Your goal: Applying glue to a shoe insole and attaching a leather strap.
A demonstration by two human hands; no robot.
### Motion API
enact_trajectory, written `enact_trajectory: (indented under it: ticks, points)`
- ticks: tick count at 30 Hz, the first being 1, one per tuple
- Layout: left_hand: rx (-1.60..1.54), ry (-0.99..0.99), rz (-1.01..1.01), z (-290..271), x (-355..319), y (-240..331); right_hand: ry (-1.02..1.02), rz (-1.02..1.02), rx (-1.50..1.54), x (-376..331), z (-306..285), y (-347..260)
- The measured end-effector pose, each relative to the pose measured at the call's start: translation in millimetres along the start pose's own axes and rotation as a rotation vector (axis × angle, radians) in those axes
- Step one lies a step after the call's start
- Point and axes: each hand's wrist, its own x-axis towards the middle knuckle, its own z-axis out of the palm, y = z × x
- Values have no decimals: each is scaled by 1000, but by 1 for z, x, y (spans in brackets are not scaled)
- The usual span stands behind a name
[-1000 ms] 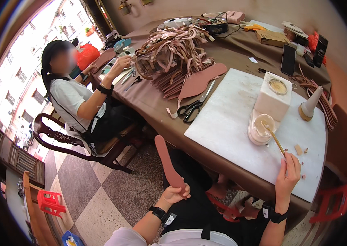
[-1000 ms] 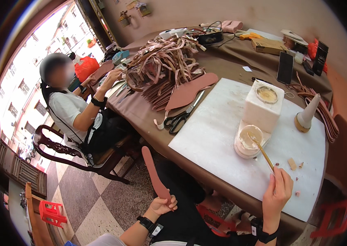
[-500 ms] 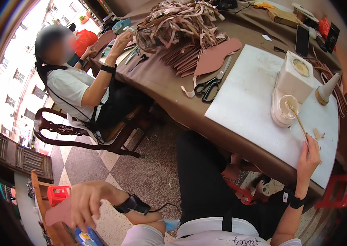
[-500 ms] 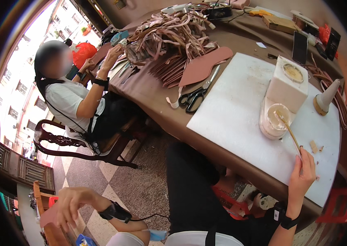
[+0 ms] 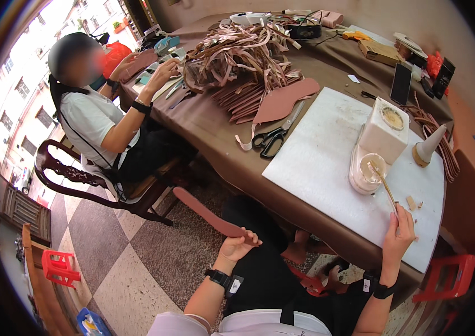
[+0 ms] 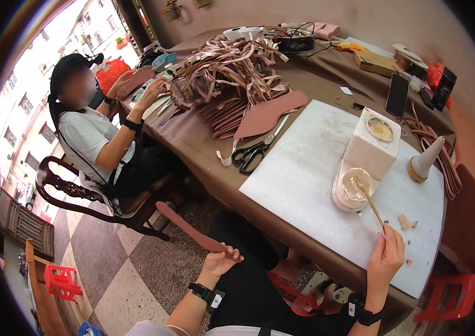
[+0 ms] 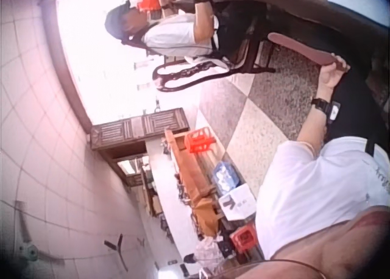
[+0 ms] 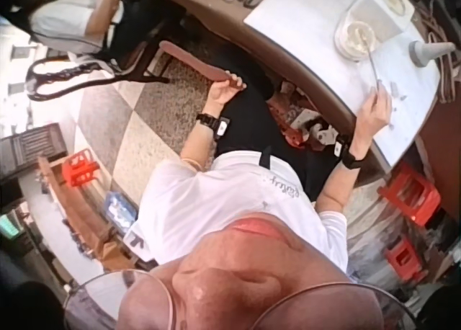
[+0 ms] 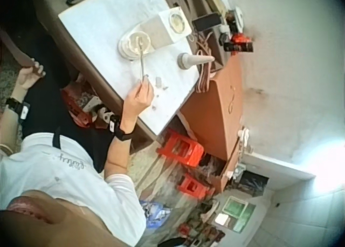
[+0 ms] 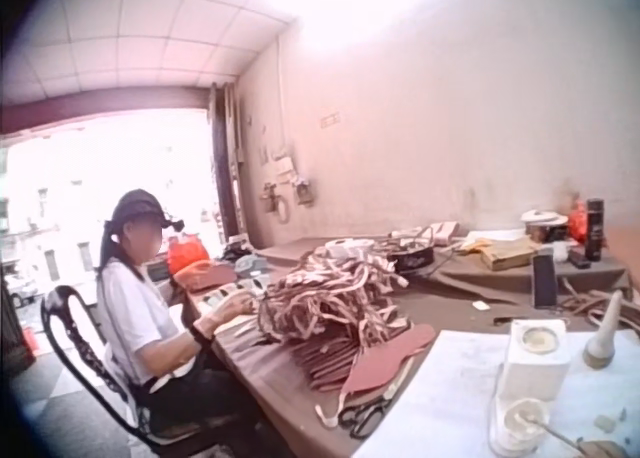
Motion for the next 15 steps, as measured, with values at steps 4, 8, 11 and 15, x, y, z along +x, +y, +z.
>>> enact_trajectory:
  ticks: [4, 8, 11, 15]
  points:
    - [15, 18, -50, -1, 6, 2, -8, 32, 22, 2, 1, 3]
    - [33, 30, -49, 1, 9, 0, -11, 29, 29, 2, 0, 3]
    - [35, 29, -45, 0, 8, 0, -34, 85, 40, 1, -1, 3]
    - [3, 58, -46, 0, 6, 0, -20, 91, 47, 0, -2, 1]
